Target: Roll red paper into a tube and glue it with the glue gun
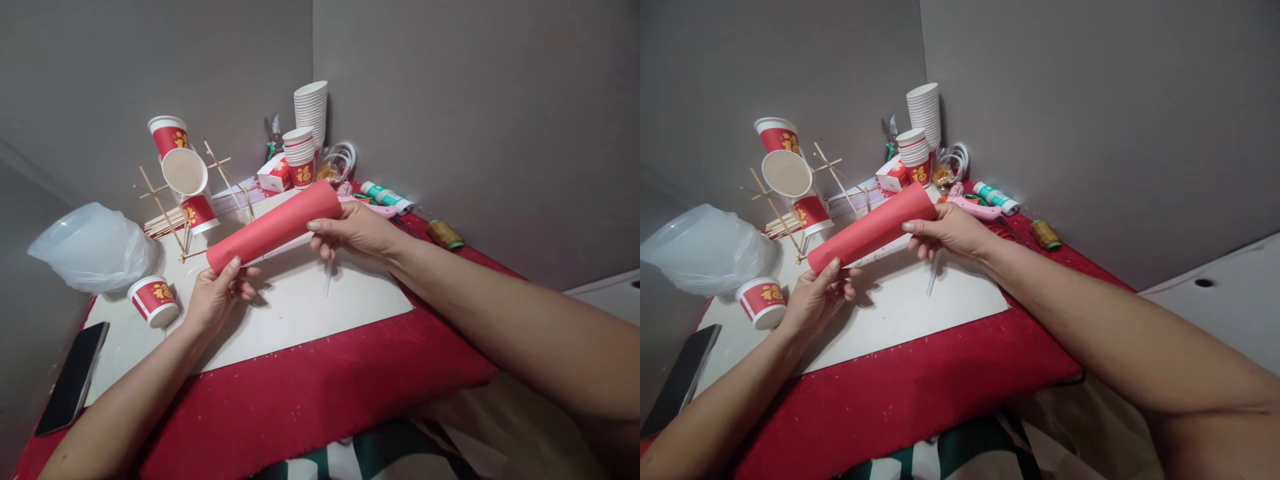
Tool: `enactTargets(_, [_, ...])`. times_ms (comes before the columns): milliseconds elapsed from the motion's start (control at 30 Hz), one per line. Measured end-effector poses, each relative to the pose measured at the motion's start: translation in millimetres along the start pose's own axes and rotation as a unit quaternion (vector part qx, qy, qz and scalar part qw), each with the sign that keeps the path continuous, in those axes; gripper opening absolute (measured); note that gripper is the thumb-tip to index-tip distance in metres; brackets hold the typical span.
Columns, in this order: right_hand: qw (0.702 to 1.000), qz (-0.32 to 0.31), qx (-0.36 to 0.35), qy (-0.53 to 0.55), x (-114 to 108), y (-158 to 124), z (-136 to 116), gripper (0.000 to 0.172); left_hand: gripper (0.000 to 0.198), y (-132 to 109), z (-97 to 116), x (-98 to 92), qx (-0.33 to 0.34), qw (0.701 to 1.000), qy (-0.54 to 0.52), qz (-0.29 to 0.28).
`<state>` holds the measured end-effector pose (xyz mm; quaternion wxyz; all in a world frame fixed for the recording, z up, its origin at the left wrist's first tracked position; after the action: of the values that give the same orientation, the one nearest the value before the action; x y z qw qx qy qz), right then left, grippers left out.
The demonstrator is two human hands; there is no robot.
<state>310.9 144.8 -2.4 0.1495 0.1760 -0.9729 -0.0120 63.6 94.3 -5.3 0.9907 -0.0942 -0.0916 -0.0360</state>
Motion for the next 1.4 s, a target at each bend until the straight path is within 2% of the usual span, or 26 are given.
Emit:
enactTargets(167, [1.000,0.010,-0.003,0.003,-0.2,-0.5,-0.6,0.039,0.036,-0.8,-0.9,-0.7,0.023,1.000,0.017,0.003])
enactTargets(433, [1.000,-0.007,-0.001,-0.005,0.5,-0.9,-2.1,0.043,0.032,1.6,-2.5,-5.3,0.064,0.997,0.038,0.009])
enactTargets(767, [1.000,-0.006,-0.027,-0.006,-3.2,1.7,-3.4,0.044,0.027,-3.3,0.0,-8.6,0.151,0.982,0.106,0.052])
enactTargets(1233, [0.998,0.007,-0.053,-0.046,-3.6,1.7,-3.7,0.041,0.027,-8.8,2.7,-5.0,0.194,0.967,0.144,0.078])
enactTargets(1400, [0.995,0.016,-0.073,-0.062,-4.2,-0.5,-5.4,0.035,0.029,-8.4,9.2,-5.2,0.184,0.973,0.126,0.061])
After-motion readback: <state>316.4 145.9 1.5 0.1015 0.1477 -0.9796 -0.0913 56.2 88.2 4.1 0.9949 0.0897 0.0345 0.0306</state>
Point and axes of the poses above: each hand's wrist, its own y-axis towards the middle knuckle, its own x-axis out of the palm, z = x × y, the point moved 3 cm from there along y, towards the middle knuckle, and after that the axes turned 4 degrees about -x, right-handed, at the moved point
